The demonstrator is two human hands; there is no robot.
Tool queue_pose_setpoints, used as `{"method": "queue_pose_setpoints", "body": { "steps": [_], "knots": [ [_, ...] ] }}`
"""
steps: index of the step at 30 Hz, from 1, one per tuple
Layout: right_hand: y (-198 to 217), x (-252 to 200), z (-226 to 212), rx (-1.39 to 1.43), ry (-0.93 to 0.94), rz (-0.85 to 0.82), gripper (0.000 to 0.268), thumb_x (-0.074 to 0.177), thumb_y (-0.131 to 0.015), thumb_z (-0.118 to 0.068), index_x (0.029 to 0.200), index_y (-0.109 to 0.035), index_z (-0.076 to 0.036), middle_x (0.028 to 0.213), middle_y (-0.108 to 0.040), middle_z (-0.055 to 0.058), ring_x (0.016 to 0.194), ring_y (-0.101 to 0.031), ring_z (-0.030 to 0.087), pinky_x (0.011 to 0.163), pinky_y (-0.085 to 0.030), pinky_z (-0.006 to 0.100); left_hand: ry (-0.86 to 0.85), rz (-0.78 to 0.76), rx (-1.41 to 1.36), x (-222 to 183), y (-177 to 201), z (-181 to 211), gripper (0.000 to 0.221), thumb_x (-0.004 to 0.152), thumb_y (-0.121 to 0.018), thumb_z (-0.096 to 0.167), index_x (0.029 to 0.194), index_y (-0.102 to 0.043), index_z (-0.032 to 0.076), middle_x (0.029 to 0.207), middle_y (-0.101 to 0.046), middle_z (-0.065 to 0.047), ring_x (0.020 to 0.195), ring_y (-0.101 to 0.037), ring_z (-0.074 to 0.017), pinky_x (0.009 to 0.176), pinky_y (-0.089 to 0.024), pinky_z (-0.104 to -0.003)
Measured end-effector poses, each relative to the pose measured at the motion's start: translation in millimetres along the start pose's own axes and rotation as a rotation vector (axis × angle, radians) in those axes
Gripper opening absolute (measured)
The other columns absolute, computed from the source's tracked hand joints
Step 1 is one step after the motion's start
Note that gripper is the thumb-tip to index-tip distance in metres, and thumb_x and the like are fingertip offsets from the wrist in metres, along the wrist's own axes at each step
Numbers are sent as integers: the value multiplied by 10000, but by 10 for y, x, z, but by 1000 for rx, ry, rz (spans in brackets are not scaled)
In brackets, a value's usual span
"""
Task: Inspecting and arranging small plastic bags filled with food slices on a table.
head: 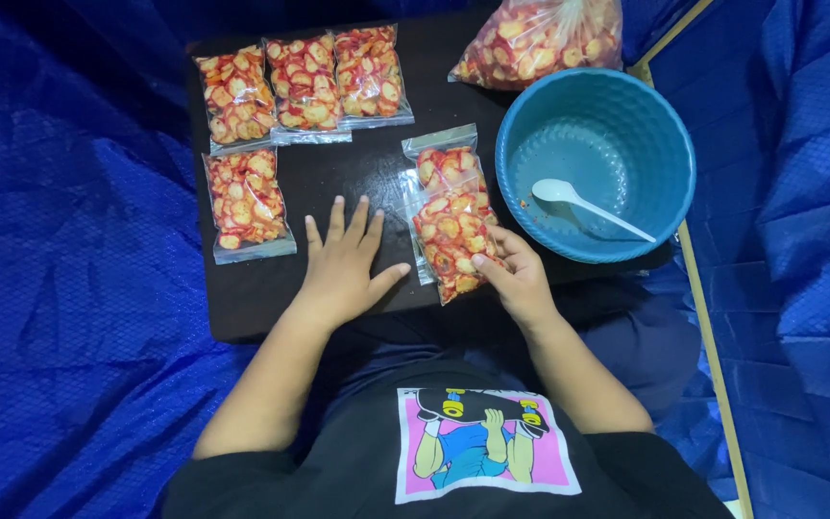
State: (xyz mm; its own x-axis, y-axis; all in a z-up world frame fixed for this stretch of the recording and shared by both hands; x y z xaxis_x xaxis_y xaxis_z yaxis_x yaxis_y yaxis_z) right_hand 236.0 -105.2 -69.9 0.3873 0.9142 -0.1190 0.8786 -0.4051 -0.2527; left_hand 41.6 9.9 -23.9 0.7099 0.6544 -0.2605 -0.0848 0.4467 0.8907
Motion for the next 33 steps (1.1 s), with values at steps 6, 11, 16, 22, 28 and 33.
{"method": "queue_pose_setpoints", "body": {
  "steps": [6, 11, 16, 22, 28, 33],
  "knots": [
    [4, -3, 4, 3, 6, 12, 453, 896, -718, -18, 1332, -606, 27, 1018, -729, 200, 927, -730, 265, 841, -618, 417, 54, 13, 52, 61, -50, 2, 914, 967, -497, 665, 1556, -345, -18, 1650, -248, -251, 1548, -42, -462, 1132, 93, -738],
    [-8, -2, 1, 7, 6, 3, 454, 898, -714, -19, 1336, -603, 27, 1035, -731, 211, 935, -731, 273, 845, -617, 420, 73, 2, 151, 76, -108, 40, 967, 946, -469, 728, 1569, -325, 3, 1658, -241, -232, 1553, -31, -441, 1129, 143, -722],
    [-16, -9, -16, 1, 1, -2, 465, 894, -725, -27, 1338, -599, 29, 1045, -729, 221, 936, -732, 285, 848, -616, 431, 88, -3, 236, 69, -18, 75, 1003, 921, -438, 790, 1570, -345, 31, 1652, -276, -215, 1559, -23, -423, 1127, 193, -697],
    [26, 23, 42, 13, 5, 7, 443, 897, -719, -20, 1322, -604, 33, 1027, -730, 204, 920, -735, 263, 822, -626, 417, 35, 213, -117, 210, 84, -108, 585, 1011, -557, 418, 1443, -551, 24, 1499, -523, -197, 1490, -320, -410, 1173, -77, -703],
    [61, 64, 135, 25, 16, 9, 421, 912, -706, -25, 1317, -607, 35, 1021, -727, 191, 922, -733, 255, 820, -626, 417, 152, 357, -1402, 190, 50, -230, 343, 1013, -529, 62, 1334, -650, 69, 1261, -703, -173, 1217, -659, -297, 1077, -499, -417],
    [258, 130, 451, 39, 8, 7, 461, 893, -739, -22, 1332, -607, 29, 1044, -729, 182, 933, -736, 237, 825, -628, 393, 84, 498, -1539, 173, 300, -20, 326, 1036, -559, 206, 1282, -673, 25, 1198, -727, -189, 1129, -707, -288, 1017, -541, -408]
  ]
}}
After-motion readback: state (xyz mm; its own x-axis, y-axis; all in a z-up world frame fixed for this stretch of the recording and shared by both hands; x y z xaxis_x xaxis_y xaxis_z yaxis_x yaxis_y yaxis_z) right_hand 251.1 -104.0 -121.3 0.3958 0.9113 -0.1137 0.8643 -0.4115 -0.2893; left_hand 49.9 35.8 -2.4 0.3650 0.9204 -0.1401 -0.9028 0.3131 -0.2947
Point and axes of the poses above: each hand's wrist, its own x-axis towards the middle knuckle, its own y-axis out of the back of the hand, z = x × y, the point moved 9 cm from there along x, towards the middle knuckle
